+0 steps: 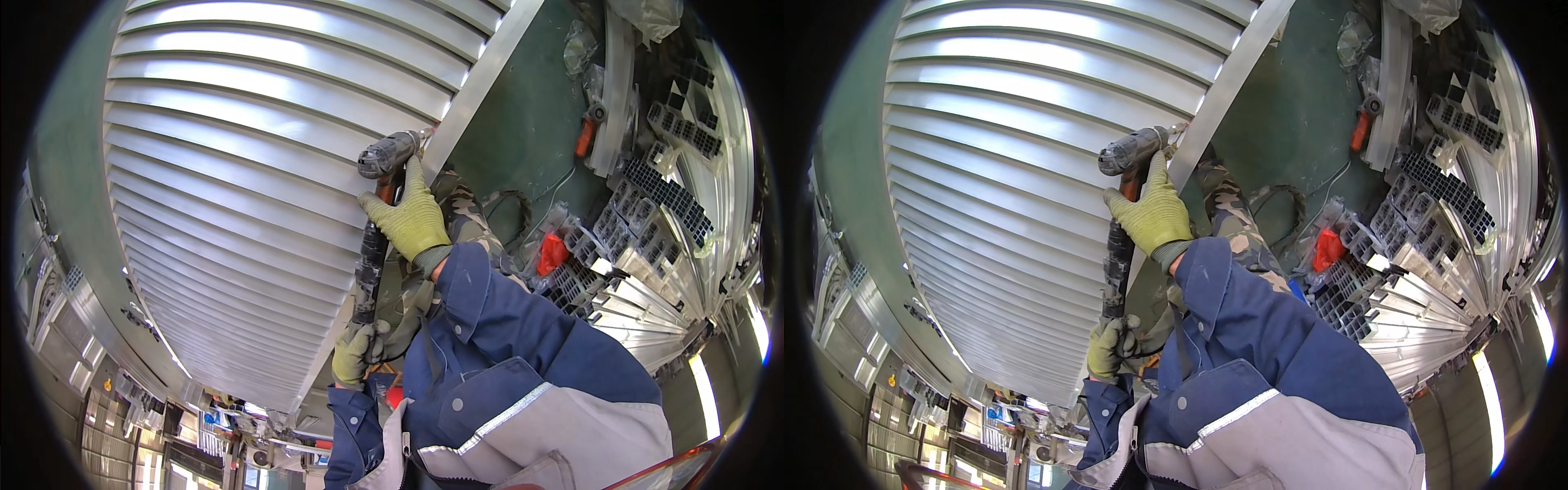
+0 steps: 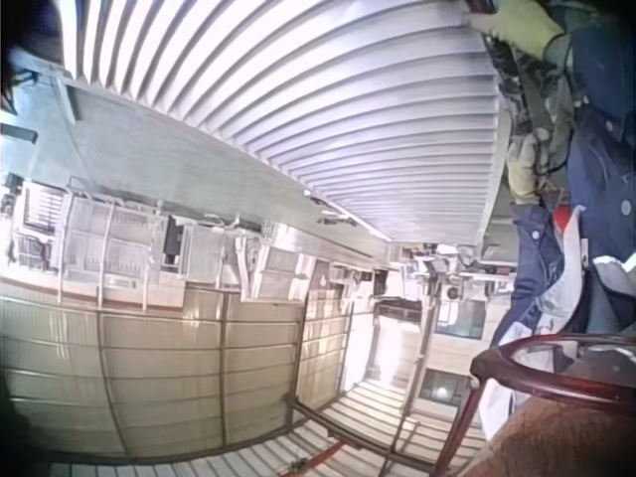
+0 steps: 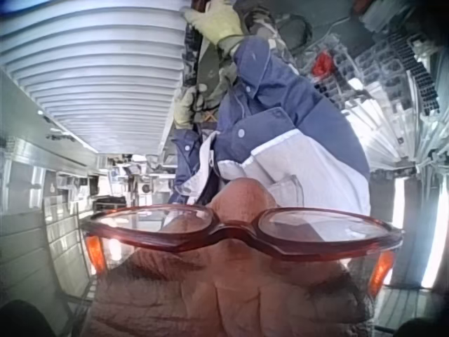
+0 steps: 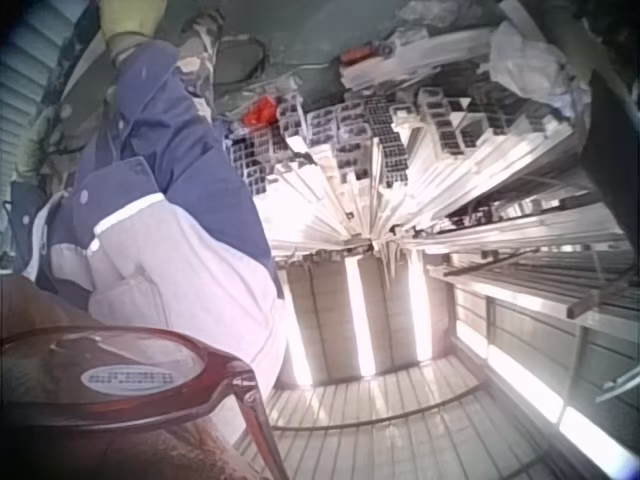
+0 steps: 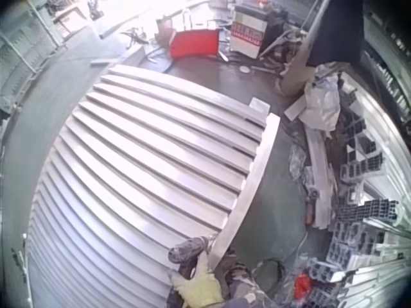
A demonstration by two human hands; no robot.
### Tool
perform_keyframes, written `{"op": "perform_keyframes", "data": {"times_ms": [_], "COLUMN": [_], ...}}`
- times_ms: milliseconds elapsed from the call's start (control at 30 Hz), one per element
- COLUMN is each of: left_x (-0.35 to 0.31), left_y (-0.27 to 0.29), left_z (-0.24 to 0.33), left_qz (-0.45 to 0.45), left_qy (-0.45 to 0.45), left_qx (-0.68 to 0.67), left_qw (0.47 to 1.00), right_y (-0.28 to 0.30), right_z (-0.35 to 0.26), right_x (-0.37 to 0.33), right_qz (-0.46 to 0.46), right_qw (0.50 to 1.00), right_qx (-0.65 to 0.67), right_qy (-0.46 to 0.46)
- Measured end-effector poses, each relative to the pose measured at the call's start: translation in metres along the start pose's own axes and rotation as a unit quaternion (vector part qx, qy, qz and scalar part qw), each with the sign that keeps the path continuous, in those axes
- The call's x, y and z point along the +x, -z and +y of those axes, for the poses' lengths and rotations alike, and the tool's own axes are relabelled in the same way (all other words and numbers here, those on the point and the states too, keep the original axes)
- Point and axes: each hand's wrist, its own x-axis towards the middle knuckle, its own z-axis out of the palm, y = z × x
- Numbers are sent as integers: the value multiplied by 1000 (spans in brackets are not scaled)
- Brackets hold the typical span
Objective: The person uses a rubber mallet to align a metal panel, then welds its edge with a handheld welding torch. The task involves repeated welding passes along the panel seam while wearing gloves and a work jacket.
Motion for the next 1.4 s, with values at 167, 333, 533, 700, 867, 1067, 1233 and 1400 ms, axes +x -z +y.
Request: {"op": "perform_keyframes", "data": {"times_ms": [167, 333, 533, 700, 867, 1067, 1233, 1400], "left_x": [0, 1, 1, 2, 1, -1, -1, -5], "left_y": [6, 6, 5, 10, 9, 13, 17, 17], "left_z": [4, 12, 19, 16, 18, 16, 15, 17], "left_qz": [-8, -12, -16, -15, -23, -25, -28, -20], "left_qy": [7, 10, 12, 20, 14, 16, 17, 20], "left_qx": [-1, 1, 26, 14, 27, 24, 23, 25], "left_qw": [1000, 1000, 999, 1000, 999, 999, 999, 999], "right_y": [-2, -8, -1, -2, -3, -4, -9, -18], "right_z": [0, 5, -2, -4, -4, -4, 2, 8], "right_x": [1, 3, 0, -1, -2, -6, -6, -7], "right_qz": [4, 60, 27, 35, 36, 28, 41, 60], "right_qw": [1000, 998, 999, 999, 999, 999, 999, 998], "right_qx": [3, -1, 26, 30, 15, 27, 24, 8], "right_qy": [-2, 30, 7, 15, 4, 8, 15, 8]}}
